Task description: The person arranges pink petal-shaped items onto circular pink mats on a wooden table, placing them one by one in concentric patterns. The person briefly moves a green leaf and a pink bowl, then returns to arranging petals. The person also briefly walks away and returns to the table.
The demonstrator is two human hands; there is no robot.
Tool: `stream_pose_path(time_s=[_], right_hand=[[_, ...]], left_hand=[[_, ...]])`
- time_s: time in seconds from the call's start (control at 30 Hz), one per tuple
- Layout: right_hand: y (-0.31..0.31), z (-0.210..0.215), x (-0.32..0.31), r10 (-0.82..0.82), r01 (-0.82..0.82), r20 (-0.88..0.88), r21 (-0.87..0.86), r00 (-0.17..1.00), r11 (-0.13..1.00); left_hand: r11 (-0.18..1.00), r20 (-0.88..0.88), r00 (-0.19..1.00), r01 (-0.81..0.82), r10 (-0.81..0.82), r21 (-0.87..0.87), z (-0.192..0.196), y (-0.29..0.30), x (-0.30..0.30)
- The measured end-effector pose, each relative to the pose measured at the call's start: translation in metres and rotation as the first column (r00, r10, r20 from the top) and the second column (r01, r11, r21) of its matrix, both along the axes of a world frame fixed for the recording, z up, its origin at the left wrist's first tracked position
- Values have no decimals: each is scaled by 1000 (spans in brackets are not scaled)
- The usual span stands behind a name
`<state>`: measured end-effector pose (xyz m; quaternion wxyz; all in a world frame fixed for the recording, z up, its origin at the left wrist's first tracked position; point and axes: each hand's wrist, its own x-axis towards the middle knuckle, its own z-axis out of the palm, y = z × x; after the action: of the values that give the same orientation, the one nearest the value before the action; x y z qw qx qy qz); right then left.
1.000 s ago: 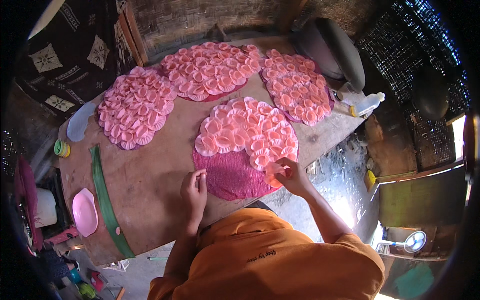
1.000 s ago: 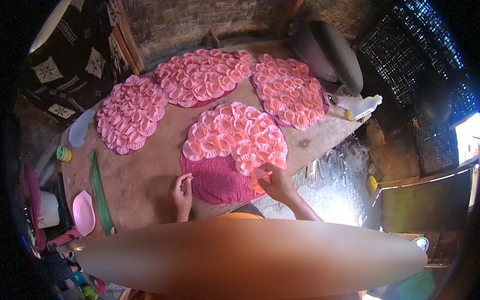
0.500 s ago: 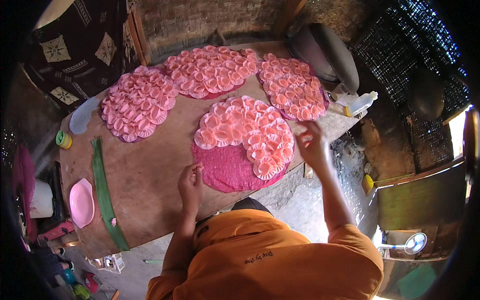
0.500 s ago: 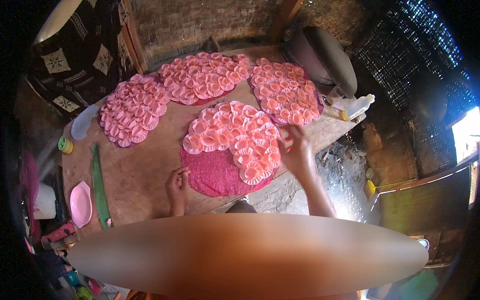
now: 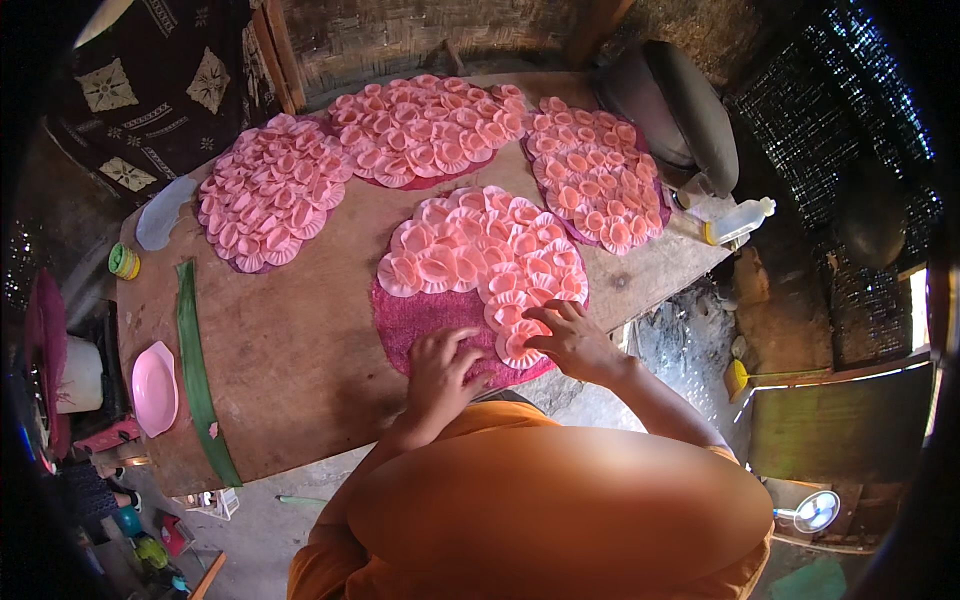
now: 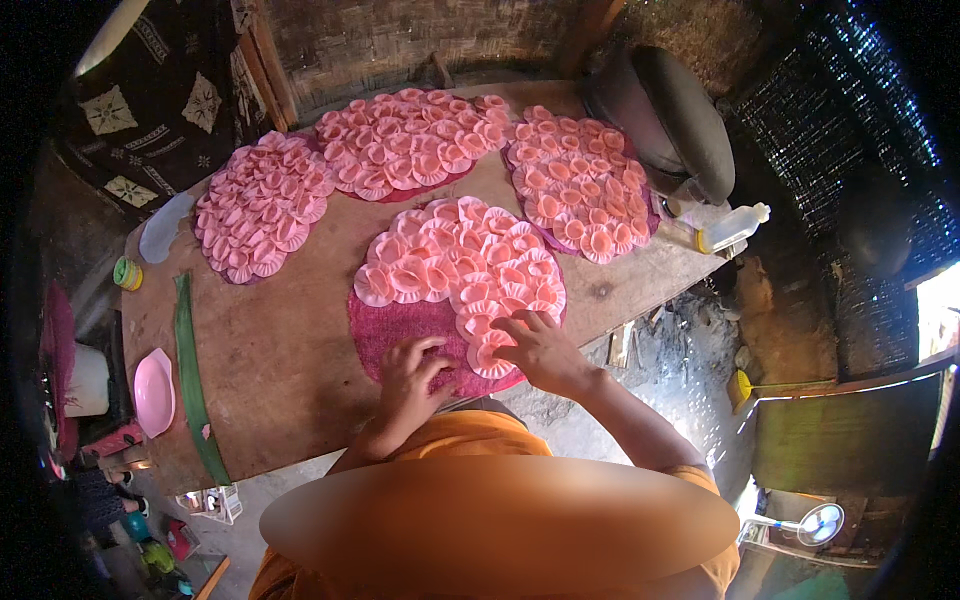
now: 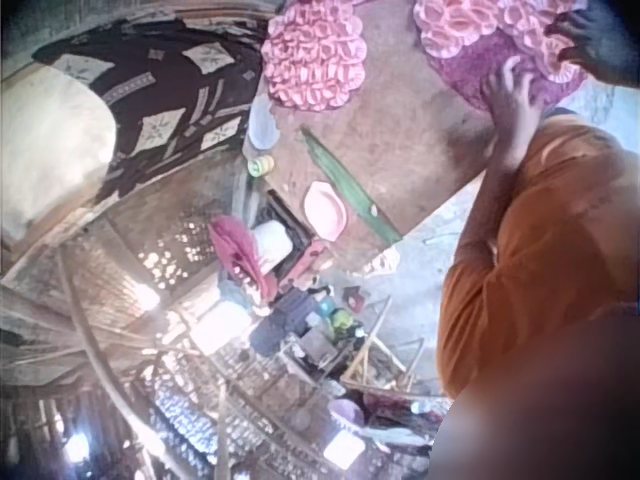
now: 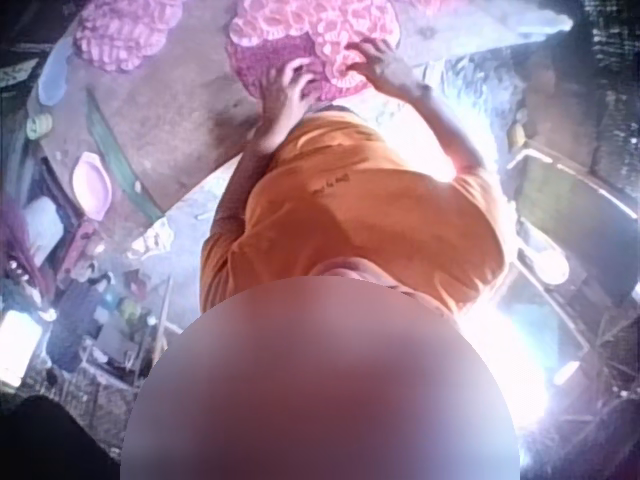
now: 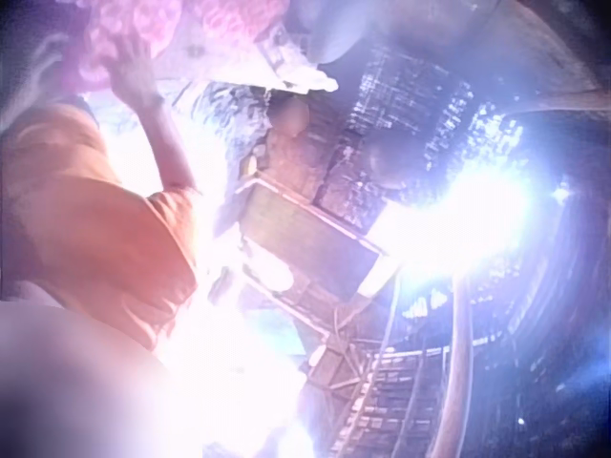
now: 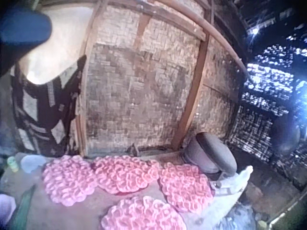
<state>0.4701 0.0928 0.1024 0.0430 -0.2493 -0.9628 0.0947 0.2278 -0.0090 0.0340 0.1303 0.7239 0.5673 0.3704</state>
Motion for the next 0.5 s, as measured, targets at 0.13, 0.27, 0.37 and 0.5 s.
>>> stream_pose_path(time_s=[0.13, 0.27, 0.37, 0.5], right_hand=[[2, -2, 0, 14, -14, 3, -20, 1000, 1000], [2, -8, 0, -21, 22, -26, 18, 999, 1000], [3, -12, -3, -53, 54, -26, 47, 998, 997], [0, -10, -8, -51, 51, -14, 13, 999, 999]], left_hand=[[995, -66, 993, 98, -98, -11, -3, 14, 23], [995, -128, 989, 79, -69, 68, -5, 19, 35], [995, -153, 986, 70, -59, 67, -6, 19, 41], [994, -136, 990, 60, -47, 90, -6, 20, 46]])
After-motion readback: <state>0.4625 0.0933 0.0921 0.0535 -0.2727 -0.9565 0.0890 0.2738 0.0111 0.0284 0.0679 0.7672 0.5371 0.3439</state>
